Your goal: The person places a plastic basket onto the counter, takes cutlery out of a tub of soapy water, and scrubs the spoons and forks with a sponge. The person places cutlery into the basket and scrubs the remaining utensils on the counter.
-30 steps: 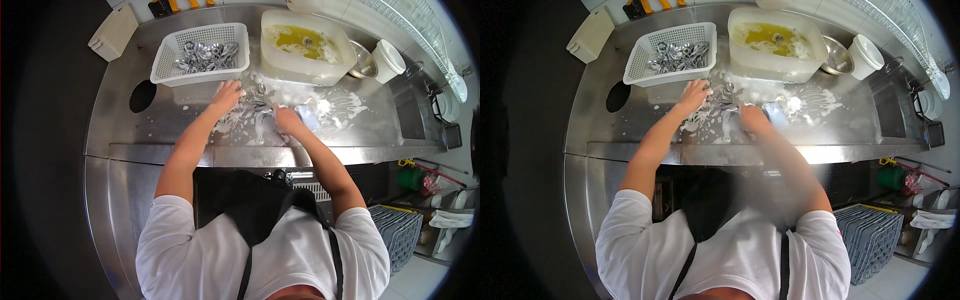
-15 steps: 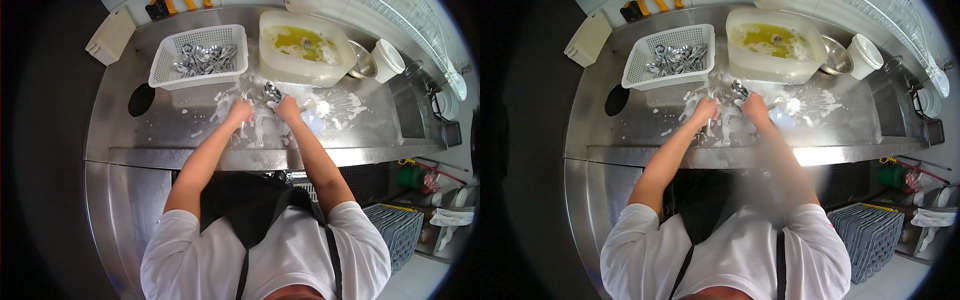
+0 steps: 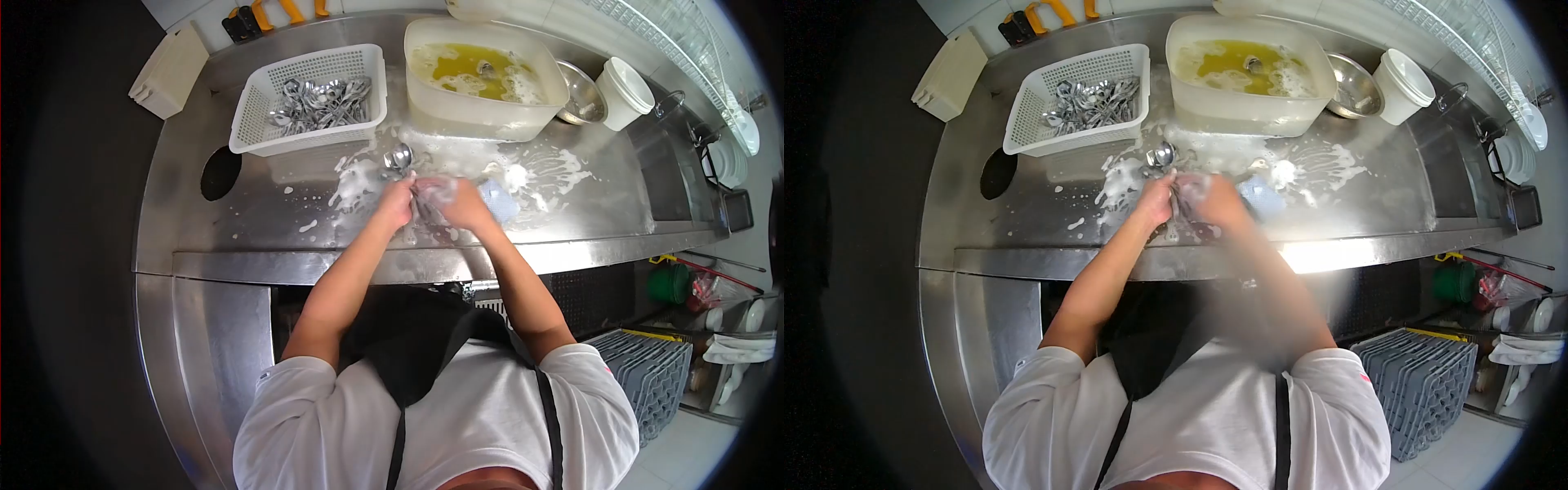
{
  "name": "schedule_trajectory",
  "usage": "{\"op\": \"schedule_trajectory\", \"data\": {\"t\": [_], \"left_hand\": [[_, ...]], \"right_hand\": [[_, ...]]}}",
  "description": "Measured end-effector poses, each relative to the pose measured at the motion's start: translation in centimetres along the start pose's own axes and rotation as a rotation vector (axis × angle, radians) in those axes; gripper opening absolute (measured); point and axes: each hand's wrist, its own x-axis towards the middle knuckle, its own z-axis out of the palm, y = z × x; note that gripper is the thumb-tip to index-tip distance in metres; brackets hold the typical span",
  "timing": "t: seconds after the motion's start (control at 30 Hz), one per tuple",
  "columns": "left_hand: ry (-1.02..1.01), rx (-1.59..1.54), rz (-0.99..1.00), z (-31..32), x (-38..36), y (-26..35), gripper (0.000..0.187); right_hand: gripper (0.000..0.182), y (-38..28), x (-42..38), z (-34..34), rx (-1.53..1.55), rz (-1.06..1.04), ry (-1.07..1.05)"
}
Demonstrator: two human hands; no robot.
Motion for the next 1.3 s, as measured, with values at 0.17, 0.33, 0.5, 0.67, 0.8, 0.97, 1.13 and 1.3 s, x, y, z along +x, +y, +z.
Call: {"op": "schedule_trajectory", "data": {"t": [0.17,0.33,0.5,0.67,0.8,0.97,1.13,1.3], "left_hand": [[-0.112,0.302,-0.117,0.7,-0.6,1.2,0.017],[-0.229,0.61,-0.194,0.6,-0.2,-0.7,0.014],[-0.137,0.813,-0.125,2.9,-1.5,-1.3,0.025],[-0.146,0.81,-0.089,1.6,-1.9,-1.9,0.025],[-0.067,0.956,0.016,2.3,-1.9,-1.1,0.027],[-0.122,1.183,0.054,1.0,-2.2,0.6,0.033],[0.002,1.752,0.438,1.0,-0.3,-1.8,0.028],[0.387,2.033,0.739,2.6,-1.7,-5.0,0.02]], "right_hand": [[0.046,7.9,-4.5,-2.0,-0.684,0.102,0.193],[0.044,10.3,-1.0,-3.4,-0.267,0.262,0.321],[0.037,6.7,2.2,1.7,-0.325,-0.317,0.32],[0.04,8.3,3.9,3.5,-0.43,-0.101,0.131],[0.041,9.9,6.4,3.1,-0.367,0.098,0.214],[0.039,8.1,5.8,1.6,0.008,0.205,0.35],[0.034,7.9,3.9,4.9,0.39,0.259,0.568],[0.036,3.1,2.6,-1.1,0.284,0.327,0.103]]}}
